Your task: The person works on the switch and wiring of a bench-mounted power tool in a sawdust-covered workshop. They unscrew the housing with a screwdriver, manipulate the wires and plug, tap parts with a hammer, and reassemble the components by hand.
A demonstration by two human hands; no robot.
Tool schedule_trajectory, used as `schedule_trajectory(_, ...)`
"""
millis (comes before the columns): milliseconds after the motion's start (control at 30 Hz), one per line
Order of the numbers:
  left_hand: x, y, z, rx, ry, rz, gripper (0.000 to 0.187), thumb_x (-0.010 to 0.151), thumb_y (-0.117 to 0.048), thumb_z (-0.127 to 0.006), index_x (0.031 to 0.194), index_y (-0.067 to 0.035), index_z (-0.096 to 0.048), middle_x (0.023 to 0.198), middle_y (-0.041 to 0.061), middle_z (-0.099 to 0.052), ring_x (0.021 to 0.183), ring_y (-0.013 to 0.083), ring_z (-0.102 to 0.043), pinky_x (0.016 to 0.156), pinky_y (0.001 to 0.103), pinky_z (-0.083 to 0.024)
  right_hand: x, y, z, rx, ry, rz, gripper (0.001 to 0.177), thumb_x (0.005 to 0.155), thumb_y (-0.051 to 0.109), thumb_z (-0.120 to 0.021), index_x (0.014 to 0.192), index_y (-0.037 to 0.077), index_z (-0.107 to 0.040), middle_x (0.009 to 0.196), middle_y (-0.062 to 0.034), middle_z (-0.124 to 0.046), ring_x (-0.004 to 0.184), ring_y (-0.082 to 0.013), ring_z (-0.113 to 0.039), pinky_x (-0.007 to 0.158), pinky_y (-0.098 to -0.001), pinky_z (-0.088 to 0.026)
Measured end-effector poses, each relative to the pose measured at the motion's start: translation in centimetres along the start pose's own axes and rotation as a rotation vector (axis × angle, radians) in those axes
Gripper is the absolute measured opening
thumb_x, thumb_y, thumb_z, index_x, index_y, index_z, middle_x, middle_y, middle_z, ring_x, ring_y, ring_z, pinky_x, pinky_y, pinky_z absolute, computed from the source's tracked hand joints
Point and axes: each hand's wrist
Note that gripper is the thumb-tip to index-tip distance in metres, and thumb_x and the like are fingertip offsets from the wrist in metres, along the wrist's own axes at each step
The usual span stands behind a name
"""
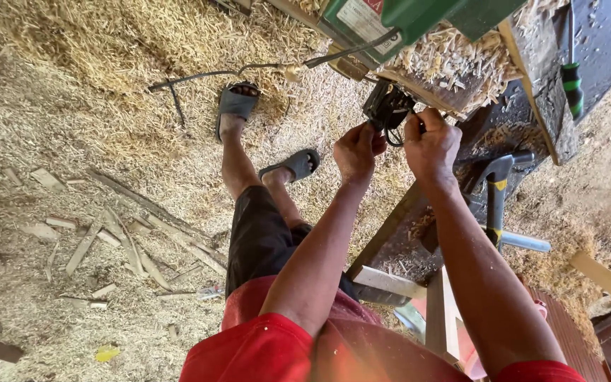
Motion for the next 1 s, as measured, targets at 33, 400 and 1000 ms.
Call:
schedule_trajectory(33, 0.1, 0.2, 0.0, 0.001, -0.002, 0.001, 0.03, 0.102, -0.019, -0.061, 0.117, 0.004, -0.072, 0.086, 0.016, -0.078, 0.067, 0.0202, -0.077, 0.063, 0.032, -0.067, 0.1, -0.4, -0.3, 0.001, 0.002, -0.001, 0.026, 0.104, 0.014, -0.07, 0.079, 0.009, -0.063, 0.064, -0.0078, -0.065, 0.052, -0.0193, -0.06, 0.047, -0.0362, -0.046)
schedule_trajectory(400, 1.3, 1.4, 1.4, -0.047, 0.094, -0.148, 0.028, 0.103, -0.017, -0.062, 0.106, 0.007, -0.075, 0.083, 0.016, -0.078, 0.067, 0.018, -0.076, 0.061, 0.031, -0.065, -1.1, -0.2, -0.9, 0.023, -0.218, 0.042, 0.015, 0.1, 0.012, -0.077, 0.089, 0.003, -0.072, 0.072, -0.0128, -0.069, 0.058, -0.0223, -0.063, 0.054, -0.0366, -0.047)
schedule_trajectory(1000, -14.4, -3.1, -2.8, 0.731, 0.648, -0.835, 0.042, 0.11, -0.038, -0.054, 0.13, -0.005, -0.07, 0.131, 0.018, -0.071, 0.118, 0.0301, -0.071, 0.099, 0.041, -0.058, -9.8, -3.2, 7.2, 1.901, -0.311, -0.603, 0.023, 0.102, 0.011, -0.065, 0.121, 0.0, -0.068, 0.105, -0.008, -0.072, 0.094, -0.0165, -0.07, 0.087, -0.029, -0.058)
Point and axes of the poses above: each hand's wrist, its own x-axis towards the middle knuckle, its own z-axis out of the back of the hand, y = z × x
